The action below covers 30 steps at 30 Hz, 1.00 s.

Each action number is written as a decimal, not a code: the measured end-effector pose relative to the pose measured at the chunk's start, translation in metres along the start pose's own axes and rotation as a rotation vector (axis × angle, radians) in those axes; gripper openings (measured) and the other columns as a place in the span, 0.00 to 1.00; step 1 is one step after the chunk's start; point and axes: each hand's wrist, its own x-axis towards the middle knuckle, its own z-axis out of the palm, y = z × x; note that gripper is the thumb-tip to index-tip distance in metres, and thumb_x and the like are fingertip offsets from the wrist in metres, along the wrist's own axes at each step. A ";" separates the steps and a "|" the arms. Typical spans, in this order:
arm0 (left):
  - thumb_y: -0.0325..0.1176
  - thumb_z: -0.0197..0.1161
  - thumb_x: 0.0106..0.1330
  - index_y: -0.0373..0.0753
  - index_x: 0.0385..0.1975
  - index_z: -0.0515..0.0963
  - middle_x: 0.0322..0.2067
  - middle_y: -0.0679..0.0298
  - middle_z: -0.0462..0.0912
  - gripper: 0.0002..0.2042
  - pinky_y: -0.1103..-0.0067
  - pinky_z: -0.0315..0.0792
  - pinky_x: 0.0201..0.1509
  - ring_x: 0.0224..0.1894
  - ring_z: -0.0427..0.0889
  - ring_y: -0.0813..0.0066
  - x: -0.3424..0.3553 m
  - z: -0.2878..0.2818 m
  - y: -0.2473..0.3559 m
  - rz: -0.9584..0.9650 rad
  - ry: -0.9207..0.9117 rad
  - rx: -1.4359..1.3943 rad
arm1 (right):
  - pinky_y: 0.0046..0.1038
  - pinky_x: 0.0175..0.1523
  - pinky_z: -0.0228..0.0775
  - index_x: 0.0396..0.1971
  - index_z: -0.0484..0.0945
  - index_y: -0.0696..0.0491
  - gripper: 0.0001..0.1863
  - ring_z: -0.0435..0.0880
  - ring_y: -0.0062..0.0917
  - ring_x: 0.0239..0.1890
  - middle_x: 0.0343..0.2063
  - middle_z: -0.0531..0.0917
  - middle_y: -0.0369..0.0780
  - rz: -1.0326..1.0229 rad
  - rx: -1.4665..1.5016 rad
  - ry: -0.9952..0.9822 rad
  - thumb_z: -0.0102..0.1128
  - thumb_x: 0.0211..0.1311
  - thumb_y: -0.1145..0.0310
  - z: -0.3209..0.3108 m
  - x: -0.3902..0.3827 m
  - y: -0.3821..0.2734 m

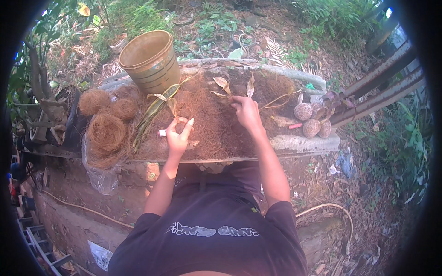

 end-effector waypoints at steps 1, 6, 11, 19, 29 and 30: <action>0.24 0.68 0.62 0.35 0.27 0.75 0.22 0.71 0.76 0.07 0.84 0.68 0.32 0.26 0.73 0.87 0.000 0.000 0.000 0.007 0.001 0.009 | 0.35 0.53 0.74 0.45 0.83 0.57 0.14 0.84 0.43 0.48 0.41 0.85 0.51 0.022 0.009 -0.009 0.63 0.59 0.75 -0.001 0.000 0.000; 0.24 0.68 0.62 0.35 0.27 0.75 0.23 0.70 0.76 0.07 0.84 0.68 0.34 0.27 0.73 0.86 0.000 0.000 -0.002 0.008 0.006 0.035 | 0.33 0.52 0.75 0.46 0.83 0.57 0.15 0.86 0.38 0.45 0.39 0.86 0.50 -0.103 0.022 0.041 0.63 0.59 0.75 0.003 0.003 0.005; 0.24 0.68 0.62 0.35 0.27 0.75 0.23 0.71 0.77 0.07 0.83 0.69 0.34 0.27 0.73 0.86 0.001 0.001 -0.002 0.019 -0.004 0.008 | 0.31 0.46 0.75 0.45 0.83 0.58 0.14 0.88 0.32 0.36 0.36 0.87 0.49 -0.090 0.162 0.054 0.64 0.58 0.74 0.012 0.000 0.015; 0.26 0.69 0.61 0.35 0.27 0.76 0.22 0.71 0.77 0.07 0.84 0.68 0.32 0.26 0.72 0.87 0.005 0.005 -0.004 0.047 -0.003 0.076 | 0.31 0.47 0.74 0.44 0.83 0.57 0.14 0.86 0.31 0.40 0.41 0.86 0.48 -0.120 0.101 -0.010 0.65 0.58 0.74 0.016 -0.012 0.003; 0.29 0.71 0.61 0.35 0.28 0.77 0.19 0.72 0.76 0.08 0.85 0.65 0.27 0.22 0.70 0.89 0.008 0.026 0.013 -0.144 -0.011 0.025 | 0.38 0.54 0.74 0.50 0.78 0.61 0.17 0.81 0.48 0.49 0.52 0.79 0.53 -0.288 -0.129 0.135 0.61 0.62 0.73 0.019 -0.033 -0.015; 0.29 0.71 0.61 0.35 0.28 0.77 0.19 0.72 0.76 0.08 0.85 0.66 0.27 0.22 0.71 0.89 0.008 0.022 0.011 -0.124 -0.017 0.036 | 0.39 0.54 0.74 0.50 0.77 0.63 0.17 0.81 0.48 0.49 0.53 0.78 0.54 -0.216 -0.158 0.063 0.60 0.63 0.72 0.020 -0.049 -0.020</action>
